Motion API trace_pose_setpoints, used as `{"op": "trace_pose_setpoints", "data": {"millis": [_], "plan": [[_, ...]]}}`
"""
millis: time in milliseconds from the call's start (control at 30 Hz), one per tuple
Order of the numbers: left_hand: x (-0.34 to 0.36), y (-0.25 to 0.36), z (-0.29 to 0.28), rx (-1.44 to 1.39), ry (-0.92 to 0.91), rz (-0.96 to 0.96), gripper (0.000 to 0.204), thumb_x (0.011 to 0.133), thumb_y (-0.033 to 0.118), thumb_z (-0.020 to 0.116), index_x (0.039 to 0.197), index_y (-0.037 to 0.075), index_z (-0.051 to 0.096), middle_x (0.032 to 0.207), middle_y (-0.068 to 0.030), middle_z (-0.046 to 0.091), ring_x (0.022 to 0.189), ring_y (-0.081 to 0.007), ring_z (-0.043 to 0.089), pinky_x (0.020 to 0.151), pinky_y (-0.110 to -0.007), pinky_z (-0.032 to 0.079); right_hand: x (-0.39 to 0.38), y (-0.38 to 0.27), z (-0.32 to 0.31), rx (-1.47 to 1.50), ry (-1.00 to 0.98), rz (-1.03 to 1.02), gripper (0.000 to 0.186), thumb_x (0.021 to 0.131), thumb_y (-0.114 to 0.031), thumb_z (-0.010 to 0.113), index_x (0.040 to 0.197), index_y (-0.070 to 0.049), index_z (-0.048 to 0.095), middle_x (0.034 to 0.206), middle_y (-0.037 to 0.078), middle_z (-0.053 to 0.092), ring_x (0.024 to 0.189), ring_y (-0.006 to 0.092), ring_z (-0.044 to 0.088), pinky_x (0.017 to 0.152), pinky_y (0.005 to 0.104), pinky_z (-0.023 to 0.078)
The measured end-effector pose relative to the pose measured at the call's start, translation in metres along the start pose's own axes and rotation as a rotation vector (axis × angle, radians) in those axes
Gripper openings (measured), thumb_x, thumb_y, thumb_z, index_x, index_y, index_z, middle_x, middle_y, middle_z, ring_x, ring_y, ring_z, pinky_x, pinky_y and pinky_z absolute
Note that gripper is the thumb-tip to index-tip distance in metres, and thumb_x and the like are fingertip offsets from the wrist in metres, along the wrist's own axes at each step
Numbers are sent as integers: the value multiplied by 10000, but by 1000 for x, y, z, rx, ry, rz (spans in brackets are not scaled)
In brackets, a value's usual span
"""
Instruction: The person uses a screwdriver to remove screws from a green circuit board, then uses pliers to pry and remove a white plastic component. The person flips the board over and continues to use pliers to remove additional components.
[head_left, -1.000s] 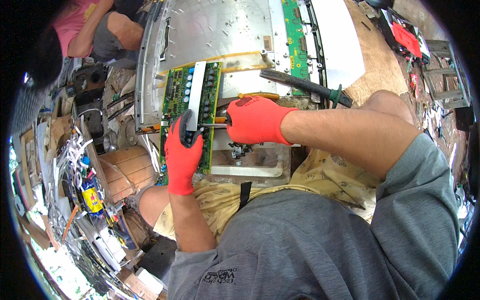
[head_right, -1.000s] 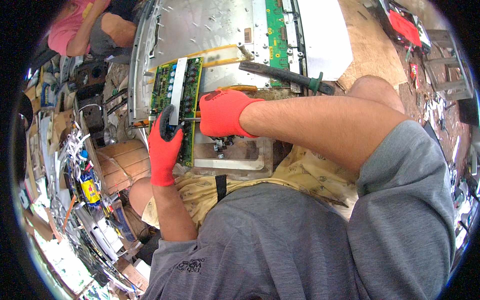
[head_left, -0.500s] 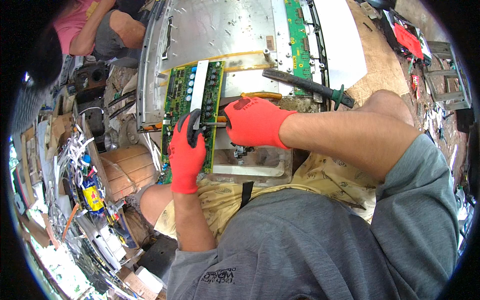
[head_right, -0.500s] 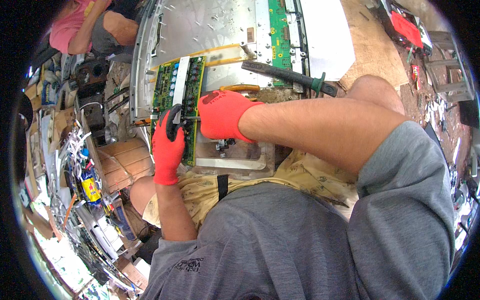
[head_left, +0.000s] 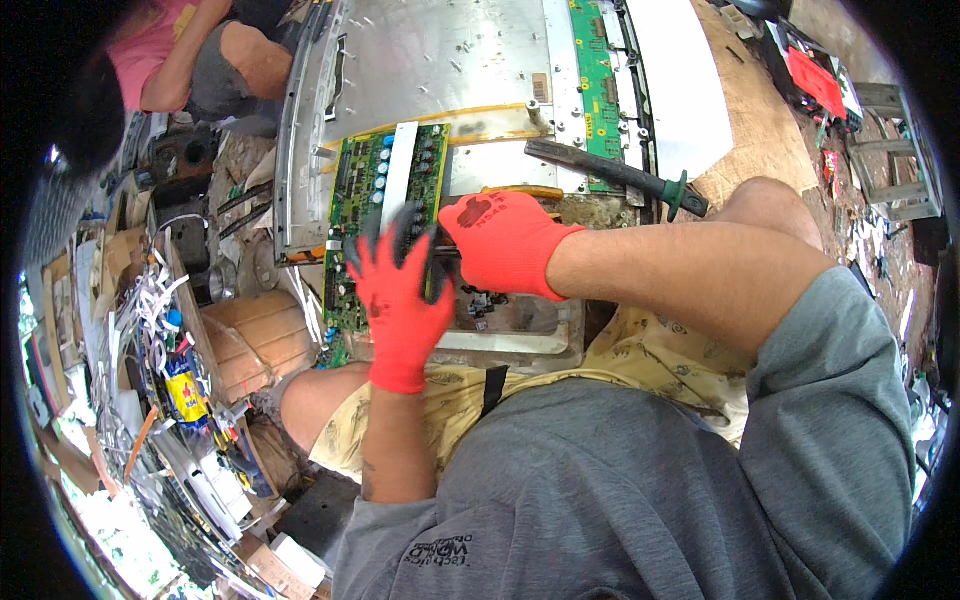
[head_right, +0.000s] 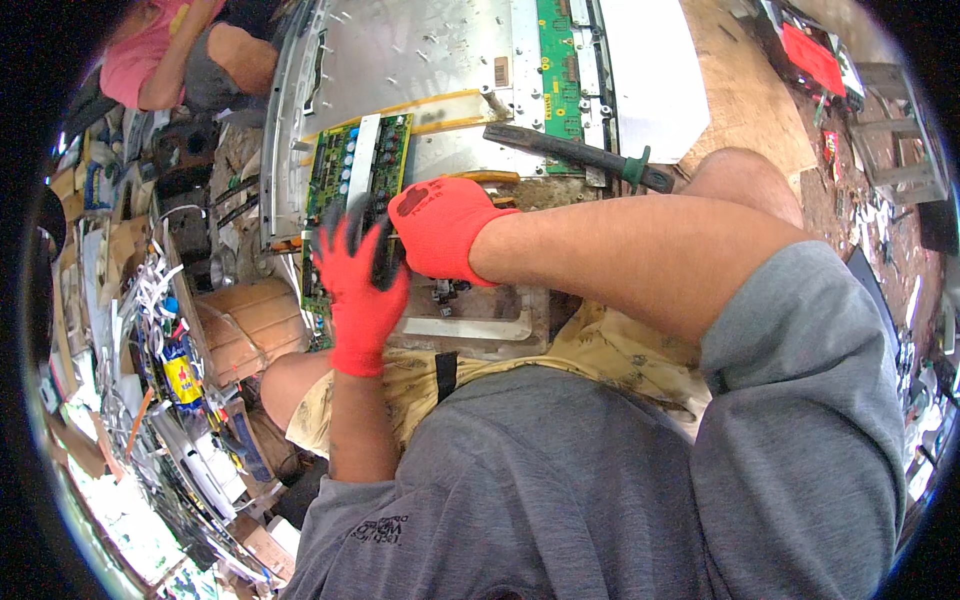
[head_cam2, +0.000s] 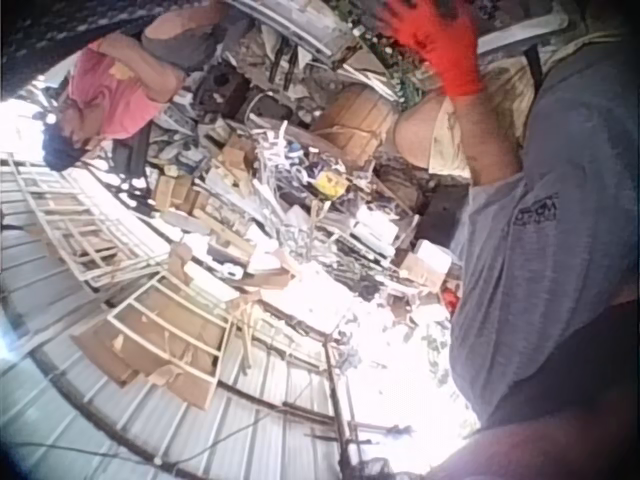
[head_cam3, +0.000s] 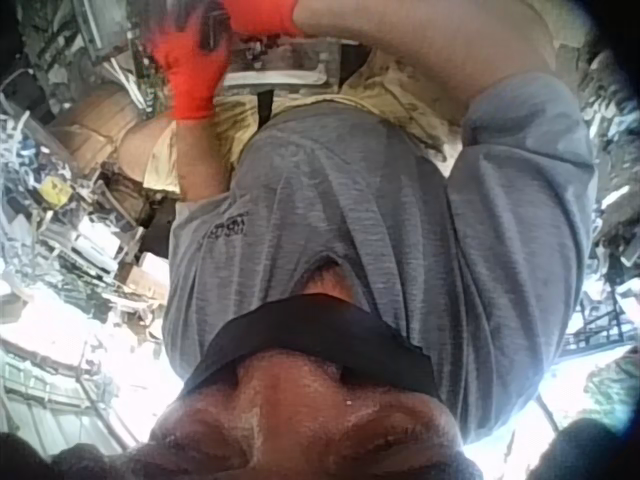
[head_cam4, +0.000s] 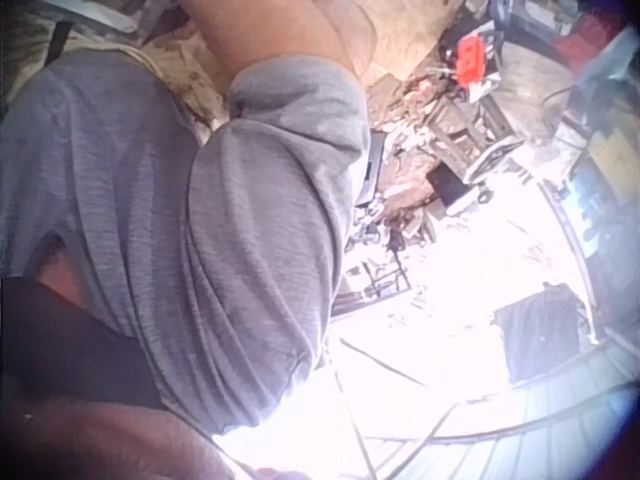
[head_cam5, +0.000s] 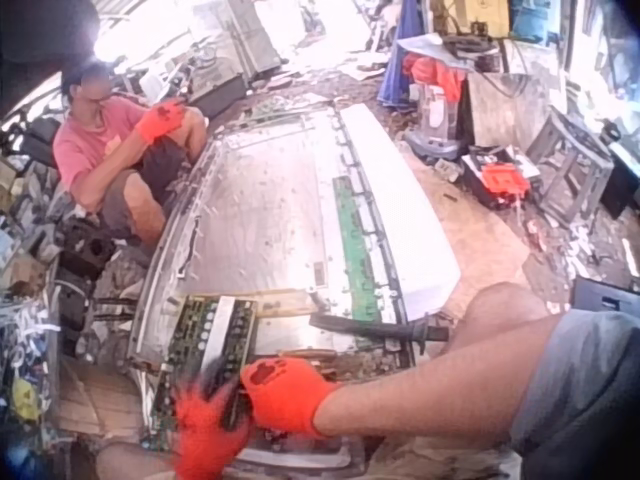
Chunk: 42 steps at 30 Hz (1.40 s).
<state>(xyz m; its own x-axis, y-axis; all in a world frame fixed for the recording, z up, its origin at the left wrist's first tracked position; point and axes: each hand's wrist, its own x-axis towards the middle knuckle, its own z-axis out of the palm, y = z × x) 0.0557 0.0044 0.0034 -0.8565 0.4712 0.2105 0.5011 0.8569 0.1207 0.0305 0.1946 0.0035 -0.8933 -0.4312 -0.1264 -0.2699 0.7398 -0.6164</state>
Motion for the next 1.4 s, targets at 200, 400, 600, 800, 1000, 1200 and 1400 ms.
{"op": "trace_pose_setpoints", "data": {"millis": [200, 400, 600, 800, 1000, 1200, 1400], "plan": [[-2, -8, 18, -82, 60, 26, 305, 808, 95, 722, 1109, 143, 723, 1286, -62, 656, 1309, -380, 511, 1110, -555, 349, -2, 4, -8, 121, -116, 6, 376, 886, -339, 621, 1045, 0, 659, 1030, 229, 700, 1020, 382, 680, 890, 450, 540], [-1, -10, 23, -180, 141, -12, 297, 721, 49, 783, 1004, 126, 738, 1194, -84, 679, 1241, -375, 562, 1025, -496, 452, -13, 21, -61, 236, -534, 259, 620, 922, -534, 579, 1104, 47, 698, 1031, 253, 719, 1002, 351, 697, 893, 415, 534], [1, -8, 23, -200, 154, -66, 317, 685, 59, 821, 979, 99, 712, 1128, -90, 681, 1175, -378, 593, 998, -504, 458, -46, 63, -60, 460, -624, 289, 490, 884, -458, 693, 1106, -25, 744, 975, 184, 739, 947, 323, 696, 871, 406, 528], [5, 19, 14, -22, 77, 71, 379, 763, 143, 791, 1133, 159, 710, 1162, -50, 696, 1174, -326, 608, 1111, -577, 328, -65, 54, -42, 267, -217, 238, 619, 816, -362, 776, 1287, 3, 610, 1164, 222, 698, 1106, 364, 665, 940, 412, 520], [-6, 13, 20, 30, 21, 73, 363, 801, 134, 755, 1158, 184, 716, 1164, -7, 704, 1137, -262, 635, 1129, -557, 331, -58, 52, -60, 359, -409, 404, 496, 894, -368, 685, 1219, 4, 645, 1069, 196, 719, 963, 320, 702, 838, 388, 552], [-3, 30, 23, 7, 71, 81, 421, 802, 117, 739, 1218, 158, 690, 1182, -54, 680, 1170, -279, 609, 1125, -535, 352, -72, 52, -54, 287, -325, 166, 413, 896, -348, 689, 1126, -6, 663, 978, 197, 703, 902, 327, 700, 802, 404, 549], [-6, 41, 25, -41, -6, 179, 415, 793, 74, 721, 1203, 135, 707, 1150, -102, 686, 1112, -313, 631, 1092, -540, 404, -80, 50, -43, 338, -209, 168, 438, 853, -368, 687, 1081, 6, 656, 1021, 243, 695, 1001, 382, 681, 866, 447, 535]]}}
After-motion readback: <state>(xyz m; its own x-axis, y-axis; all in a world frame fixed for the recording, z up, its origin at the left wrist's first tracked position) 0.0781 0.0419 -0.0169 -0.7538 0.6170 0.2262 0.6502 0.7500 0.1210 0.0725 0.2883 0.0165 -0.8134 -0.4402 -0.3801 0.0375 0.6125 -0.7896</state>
